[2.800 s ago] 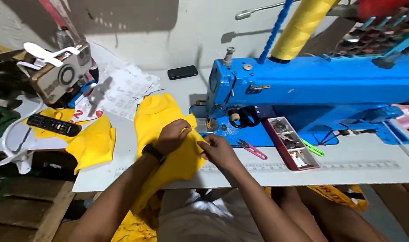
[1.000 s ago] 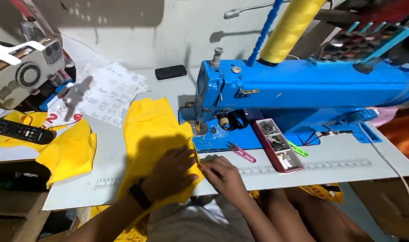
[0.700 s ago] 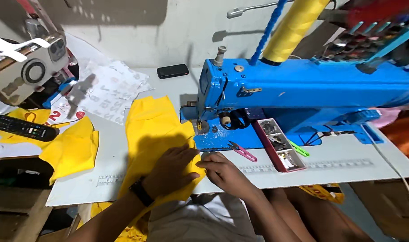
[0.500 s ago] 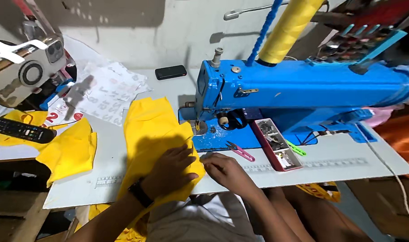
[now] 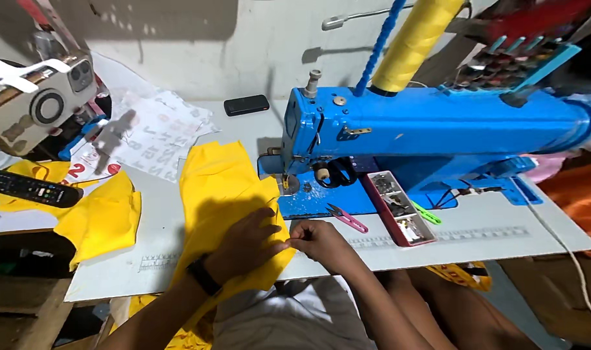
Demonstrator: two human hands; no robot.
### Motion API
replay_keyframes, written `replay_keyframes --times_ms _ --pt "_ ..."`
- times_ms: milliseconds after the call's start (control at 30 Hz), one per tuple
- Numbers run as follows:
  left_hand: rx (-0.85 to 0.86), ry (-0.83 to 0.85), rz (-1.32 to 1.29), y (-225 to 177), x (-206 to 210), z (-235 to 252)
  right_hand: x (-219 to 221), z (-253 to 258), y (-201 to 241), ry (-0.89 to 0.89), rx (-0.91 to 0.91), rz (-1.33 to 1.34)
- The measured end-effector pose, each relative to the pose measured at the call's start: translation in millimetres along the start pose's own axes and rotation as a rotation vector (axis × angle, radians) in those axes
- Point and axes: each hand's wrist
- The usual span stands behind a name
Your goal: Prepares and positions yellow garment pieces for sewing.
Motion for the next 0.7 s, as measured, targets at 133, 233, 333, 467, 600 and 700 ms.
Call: replay_keyframes --times_ms 133,233,333,467,600,700 --pt "-0.098 0.079 -0.036 1.4 -8.6 17.4 -1.6 2.0 3.3 0.052 0.035 -0.017" --pt "-0.106 0.070 -0.027 2.6 -5.3 19.8 -2.9 -1.6 -0.3 0.065 0.021 0.004" --pt "-0.057 0.005 -0.056 -5.7 4.6 10.2 -9.8 -12.9 -10.0 -0.061 -0.086 -0.047" --pt "0.024 -0.063 -0.045 -15.6 16.4 2.8 -10.5 -13.4 -37.2 -0.404 -0.419 -0.312" --pt "0.038 -0.089 0.058 -12.4 17.5 7.0 -8.5 -3.8 -56.0 -0.453 -0.635 -0.526" --pt "-0.002 -0.038 0.056 -13.3 14.8 5.0 -3.7 -1.9 -61.1 -0.419 -0.699 -0.557"
Point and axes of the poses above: each hand's wrist, its own z-axis towards the middle knuckle, its own x-axis out of the palm, y = z × x, and after that the axes turned 1 degree about -y, right-handed
